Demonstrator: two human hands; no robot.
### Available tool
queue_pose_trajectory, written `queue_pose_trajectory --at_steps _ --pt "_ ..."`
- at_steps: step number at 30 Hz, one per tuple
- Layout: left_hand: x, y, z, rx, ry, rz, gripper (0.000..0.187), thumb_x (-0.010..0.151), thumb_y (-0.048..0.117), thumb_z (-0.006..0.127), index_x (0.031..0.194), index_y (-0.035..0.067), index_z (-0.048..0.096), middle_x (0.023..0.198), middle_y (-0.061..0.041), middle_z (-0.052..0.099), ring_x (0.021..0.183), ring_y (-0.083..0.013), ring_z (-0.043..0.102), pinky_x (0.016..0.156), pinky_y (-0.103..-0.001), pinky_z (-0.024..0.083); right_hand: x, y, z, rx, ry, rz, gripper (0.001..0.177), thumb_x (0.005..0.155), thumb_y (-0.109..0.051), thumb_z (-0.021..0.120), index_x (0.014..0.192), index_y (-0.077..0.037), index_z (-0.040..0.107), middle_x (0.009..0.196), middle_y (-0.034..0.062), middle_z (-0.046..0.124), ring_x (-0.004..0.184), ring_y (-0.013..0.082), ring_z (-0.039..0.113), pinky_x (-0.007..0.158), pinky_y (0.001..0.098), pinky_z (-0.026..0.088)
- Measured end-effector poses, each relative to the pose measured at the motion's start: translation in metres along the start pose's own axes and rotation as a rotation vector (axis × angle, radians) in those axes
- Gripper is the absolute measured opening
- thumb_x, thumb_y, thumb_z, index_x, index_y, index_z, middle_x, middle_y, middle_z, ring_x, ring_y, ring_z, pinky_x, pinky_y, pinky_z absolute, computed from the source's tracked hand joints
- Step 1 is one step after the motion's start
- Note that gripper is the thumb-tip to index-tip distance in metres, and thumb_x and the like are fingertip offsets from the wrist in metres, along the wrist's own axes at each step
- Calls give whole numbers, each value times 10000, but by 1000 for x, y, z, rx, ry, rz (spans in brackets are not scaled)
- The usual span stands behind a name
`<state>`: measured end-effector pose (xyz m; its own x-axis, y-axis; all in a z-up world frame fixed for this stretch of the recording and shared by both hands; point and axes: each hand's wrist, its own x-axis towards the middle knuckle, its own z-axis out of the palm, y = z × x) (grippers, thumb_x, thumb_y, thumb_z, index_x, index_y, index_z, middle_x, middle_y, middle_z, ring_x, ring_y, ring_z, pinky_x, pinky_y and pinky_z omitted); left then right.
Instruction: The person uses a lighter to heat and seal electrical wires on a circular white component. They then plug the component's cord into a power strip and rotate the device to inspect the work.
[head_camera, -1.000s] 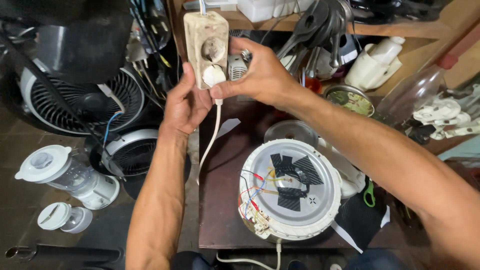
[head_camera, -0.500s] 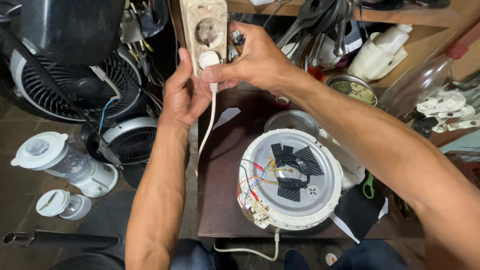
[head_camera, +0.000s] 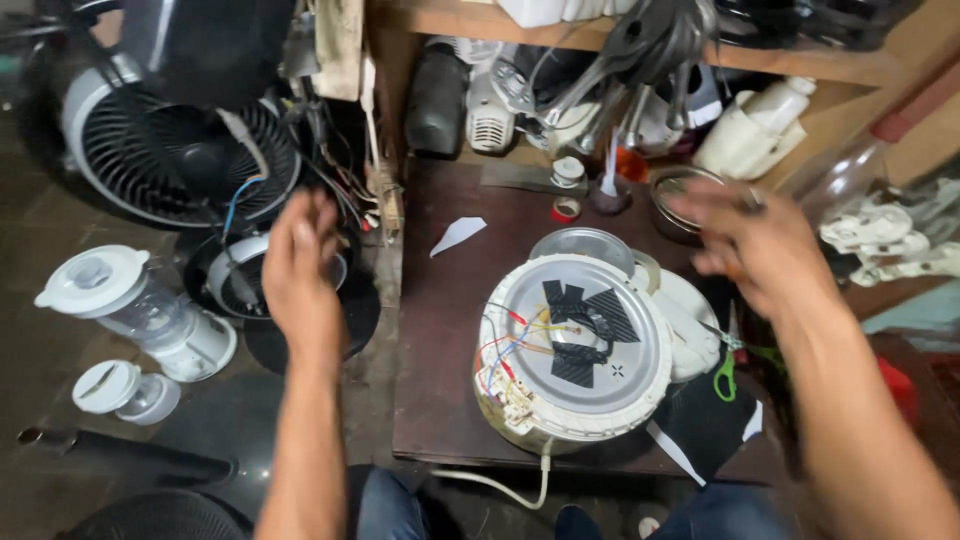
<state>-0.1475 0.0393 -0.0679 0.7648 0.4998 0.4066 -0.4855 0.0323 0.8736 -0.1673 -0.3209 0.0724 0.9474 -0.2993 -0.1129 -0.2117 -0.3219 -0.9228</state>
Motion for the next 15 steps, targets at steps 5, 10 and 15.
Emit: queue_pose_trajectory --at_steps 5,10,15 --pt "-112 18 7 159 85 3 50 962 98 602 981 108 647 996 -33 676 951 -139 637 873 -262 514 -7 117 -10 154 -17 69 337 922 -103 619 1255 -52 619 1145 92 736 686 149 625 437 229 371" --pt "-149 10 16 105 -210 -163 147 872 66 693 1007 123 693 978 4 739 906 -99 667 874 -236 515 -3 208 -5 154 5 -40 388 907 -169 695 1268 -28 667 750 92 626 454 136 482 422 232 388" --pt "-142 26 6 -39 -523 -96 481 862 -2 593 1335 58 536 1390 -121 601 1319 -228 554 1140 -352 397 1 233 -26 72 -252 -45 982 643 224 696 1563 7 431 1127 265 672 638 370 600 740 460 522"
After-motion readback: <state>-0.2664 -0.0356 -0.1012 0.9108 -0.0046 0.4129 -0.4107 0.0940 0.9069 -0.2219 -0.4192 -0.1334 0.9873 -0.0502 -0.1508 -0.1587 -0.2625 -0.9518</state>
